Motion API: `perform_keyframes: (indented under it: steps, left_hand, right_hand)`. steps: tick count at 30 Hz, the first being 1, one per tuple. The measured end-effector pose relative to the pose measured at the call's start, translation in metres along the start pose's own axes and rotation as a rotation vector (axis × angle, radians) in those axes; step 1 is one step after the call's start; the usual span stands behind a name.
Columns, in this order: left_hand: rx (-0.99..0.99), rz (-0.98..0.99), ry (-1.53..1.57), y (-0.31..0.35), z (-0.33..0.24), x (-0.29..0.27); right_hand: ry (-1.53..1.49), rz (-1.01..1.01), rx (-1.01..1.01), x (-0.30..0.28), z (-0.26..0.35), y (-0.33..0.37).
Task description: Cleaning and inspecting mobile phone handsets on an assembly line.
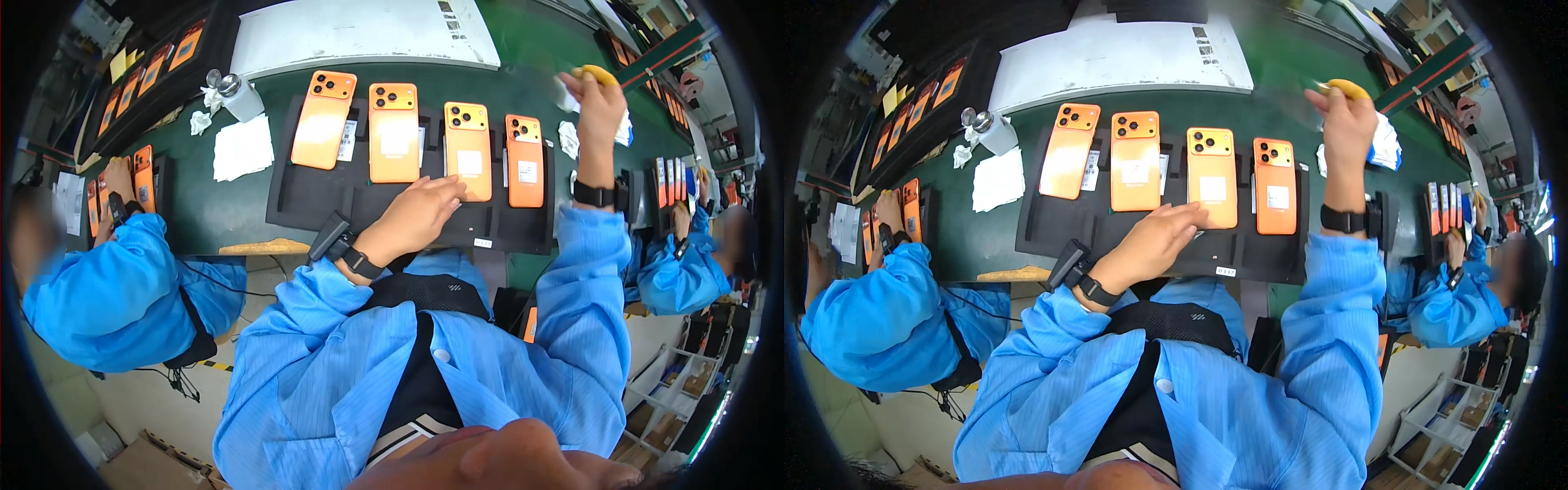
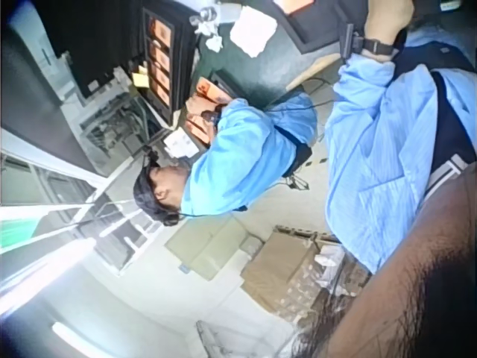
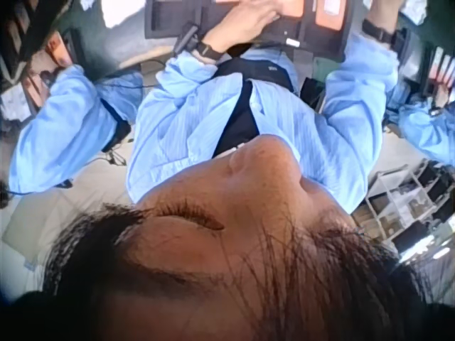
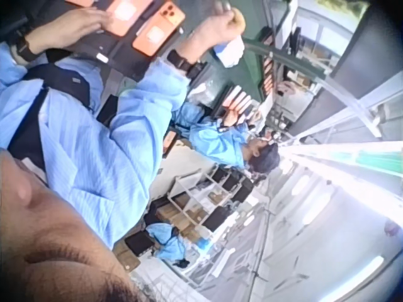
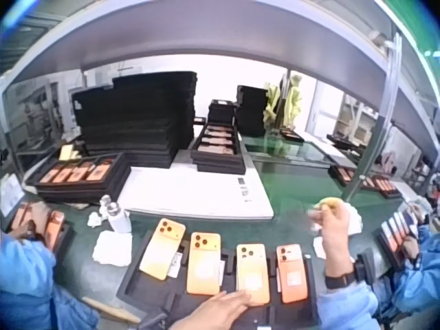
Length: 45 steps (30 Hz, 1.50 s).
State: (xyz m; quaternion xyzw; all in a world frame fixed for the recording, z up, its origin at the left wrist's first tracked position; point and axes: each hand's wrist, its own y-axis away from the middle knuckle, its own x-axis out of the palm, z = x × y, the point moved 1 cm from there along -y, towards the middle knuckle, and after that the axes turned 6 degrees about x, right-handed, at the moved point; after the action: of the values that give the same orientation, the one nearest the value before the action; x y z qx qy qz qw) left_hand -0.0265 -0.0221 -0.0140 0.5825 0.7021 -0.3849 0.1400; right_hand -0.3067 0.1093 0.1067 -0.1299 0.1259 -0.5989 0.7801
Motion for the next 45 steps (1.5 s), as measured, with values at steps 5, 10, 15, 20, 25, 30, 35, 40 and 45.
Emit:
perform_keyframes:
  steps: [5,10,15,20,25,30,35,40,45]
  left_hand:
    - [-0.255,-0.203,0.920,0.002,0.024,-0.002]
    - [-0.292,-0.553,1.491,0.010,0.016,-0.015]
    - [-0.441,-0.545,1.274,0.010,0.019,-0.027]
    - [-0.403,-0.727,1.283,0.020,0.014,-0.044]
    - [-0.378,-0.932,1.222,0.032,0.028,-0.071]
    - [-0.364,-1.112,1.042,0.066,0.046,-0.094]
    - [-0.323,-1.137,0.934,0.078,0.050,-0.090]
    - [-0.283,-1.119,0.905,0.077,0.055,-0.093]
    - [-0.266,-1.062,0.867,0.076,0.051,-0.094]
  right_hand:
    - [0.408,0.220,-0.486,0.030,0.038,0.092]
    - [0.551,0.747,-0.435,0.089,0.017,0.198]
    - [0.475,0.723,-0.514,0.099,0.024,0.213]
    - [0.316,0.806,-0.367,0.089,0.035,0.211]
    - [0.264,0.625,-0.426,0.083,0.025,0.211]
    - [0.542,0.594,-0.393,0.094,0.018,0.195]
    - [0.724,0.873,-0.575,0.137,0.005,0.204]
    - [0.913,0.952,-0.696,0.160,-0.014,0.205]
    - [0.767,0.929,-0.763,0.156,-0.025,0.206]
